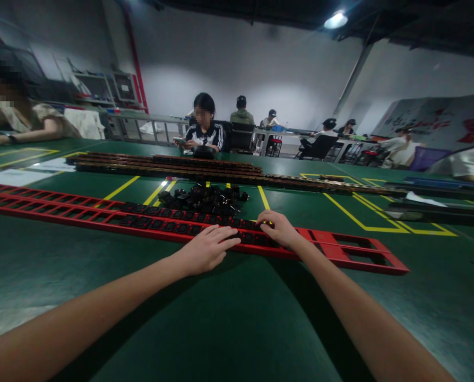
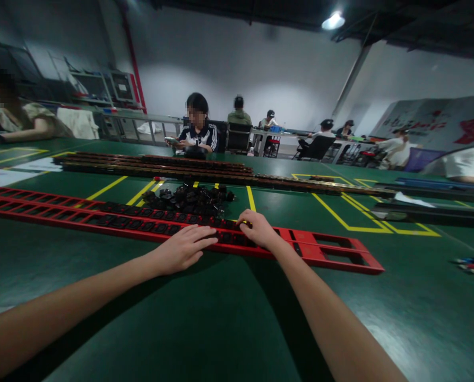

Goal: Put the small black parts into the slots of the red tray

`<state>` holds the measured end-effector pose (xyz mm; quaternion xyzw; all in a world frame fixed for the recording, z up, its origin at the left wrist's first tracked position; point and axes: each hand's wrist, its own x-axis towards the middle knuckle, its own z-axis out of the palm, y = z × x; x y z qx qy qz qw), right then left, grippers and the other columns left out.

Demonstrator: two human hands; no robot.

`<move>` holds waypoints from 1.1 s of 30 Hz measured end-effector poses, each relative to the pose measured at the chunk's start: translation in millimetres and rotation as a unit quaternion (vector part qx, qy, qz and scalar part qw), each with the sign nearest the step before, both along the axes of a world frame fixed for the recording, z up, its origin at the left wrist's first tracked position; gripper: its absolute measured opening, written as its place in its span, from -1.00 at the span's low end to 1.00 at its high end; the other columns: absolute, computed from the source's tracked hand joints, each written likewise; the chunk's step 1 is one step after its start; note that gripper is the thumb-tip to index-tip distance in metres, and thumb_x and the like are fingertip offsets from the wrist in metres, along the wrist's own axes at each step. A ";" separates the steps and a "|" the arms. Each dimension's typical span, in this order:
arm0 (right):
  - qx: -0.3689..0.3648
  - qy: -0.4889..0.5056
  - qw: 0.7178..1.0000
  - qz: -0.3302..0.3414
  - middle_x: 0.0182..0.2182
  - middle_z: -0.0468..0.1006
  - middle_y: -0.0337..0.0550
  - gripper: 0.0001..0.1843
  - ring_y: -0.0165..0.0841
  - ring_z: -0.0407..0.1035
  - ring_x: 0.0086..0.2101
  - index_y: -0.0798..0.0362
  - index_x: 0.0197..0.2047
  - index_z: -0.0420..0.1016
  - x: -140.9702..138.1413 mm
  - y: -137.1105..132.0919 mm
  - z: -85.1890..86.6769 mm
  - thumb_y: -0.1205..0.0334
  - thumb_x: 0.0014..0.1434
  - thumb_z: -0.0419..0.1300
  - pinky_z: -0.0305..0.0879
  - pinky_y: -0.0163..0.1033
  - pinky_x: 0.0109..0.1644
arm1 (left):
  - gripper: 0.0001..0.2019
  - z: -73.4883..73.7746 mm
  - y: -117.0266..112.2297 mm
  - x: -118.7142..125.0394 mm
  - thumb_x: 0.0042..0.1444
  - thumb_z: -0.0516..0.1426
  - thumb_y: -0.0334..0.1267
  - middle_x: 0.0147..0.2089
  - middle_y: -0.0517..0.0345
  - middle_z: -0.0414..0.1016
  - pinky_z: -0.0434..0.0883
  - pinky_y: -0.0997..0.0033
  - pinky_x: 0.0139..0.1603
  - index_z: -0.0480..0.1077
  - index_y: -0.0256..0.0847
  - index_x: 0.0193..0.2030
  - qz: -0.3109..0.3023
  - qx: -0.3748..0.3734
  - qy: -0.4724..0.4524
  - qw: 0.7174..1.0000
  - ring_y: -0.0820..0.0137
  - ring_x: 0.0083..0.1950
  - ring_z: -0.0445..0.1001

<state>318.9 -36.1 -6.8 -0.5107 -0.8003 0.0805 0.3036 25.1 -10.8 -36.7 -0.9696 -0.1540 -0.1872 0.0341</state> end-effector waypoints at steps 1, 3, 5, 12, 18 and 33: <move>0.003 -0.002 1.000 -0.001 -0.23 0.54 -0.12 -0.82 -0.29 0.43 -0.21 0.03 -0.31 0.54 -0.1 -0.1 -0.2 0.41 0.14 0.12 0.35 -0.13 -0.01 | -0.47 0.0 -0.2 0.2 0.26 0.07 -0.38 0.42 0.02 0.22 0.21 -0.06 0.40 0.22 -0.07 0.36 0.001 0.000 0.001 1.000 0.15 0.40 0.22; 0.007 -0.005 1.000 -0.004 -0.23 0.55 -0.11 -0.82 -0.29 0.44 -0.21 0.03 -0.31 0.54 -0.3 -0.5 -0.6 0.42 0.14 0.12 0.35 -0.14 -0.02 | -0.47 -0.1 -0.4 0.3 0.26 0.06 -0.38 0.43 0.03 0.22 0.22 -0.06 0.40 0.22 -0.07 0.36 0.001 0.002 0.006 1.000 0.14 0.40 0.23; 0.010 -0.007 1.000 -0.005 -0.24 0.55 -0.11 -0.83 -0.29 0.44 -0.22 0.04 -0.30 0.53 0.0 -0.5 -1.2 0.42 0.13 0.13 0.36 -0.14 -0.04 | -0.48 -0.4 -0.3 0.3 0.26 0.06 -0.38 0.43 0.04 0.21 0.22 -0.07 0.39 0.21 -0.07 0.36 0.002 0.004 0.010 1.000 0.14 0.40 0.23; 0.008 -0.022 1.000 -0.008 -0.24 0.54 -0.11 -0.86 -0.31 0.44 -0.23 0.05 -0.28 0.53 0.8 1.6 -3.0 0.39 0.14 0.15 0.36 -0.16 -0.04 | -0.48 -0.2 0.0 -0.6 0.27 0.04 -0.37 0.43 0.02 0.20 0.21 -0.06 0.40 0.21 -0.08 0.37 0.000 0.004 0.008 1.000 0.15 0.40 0.21; -0.022 -0.150 0.981 -0.123 -0.22 0.58 0.00 -0.78 -0.22 0.46 -0.25 0.03 -0.23 0.55 7.9 -5.1 19.5 0.17 0.30 0.10 0.37 -0.13 -0.13 | -0.47 0.7 -0.4 0.4 0.26 0.06 -0.37 0.44 0.02 0.20 0.20 -0.06 0.41 0.21 -0.08 0.37 0.000 -0.003 0.006 1.000 0.15 0.42 0.20; -0.217 -0.214 0.852 -0.426 -0.32 0.59 0.30 -0.39 0.10 0.52 -0.19 0.10 -0.35 0.63 80.4 -17.5 42.1 -0.34 0.12 0.15 0.40 0.18 -0.12 | -0.47 -0.4 1.3 -0.3 0.27 0.05 -0.37 0.44 0.01 0.19 0.20 -0.06 0.41 0.19 -0.08 0.38 -0.002 -0.007 0.008 1.000 0.16 0.43 0.19</move>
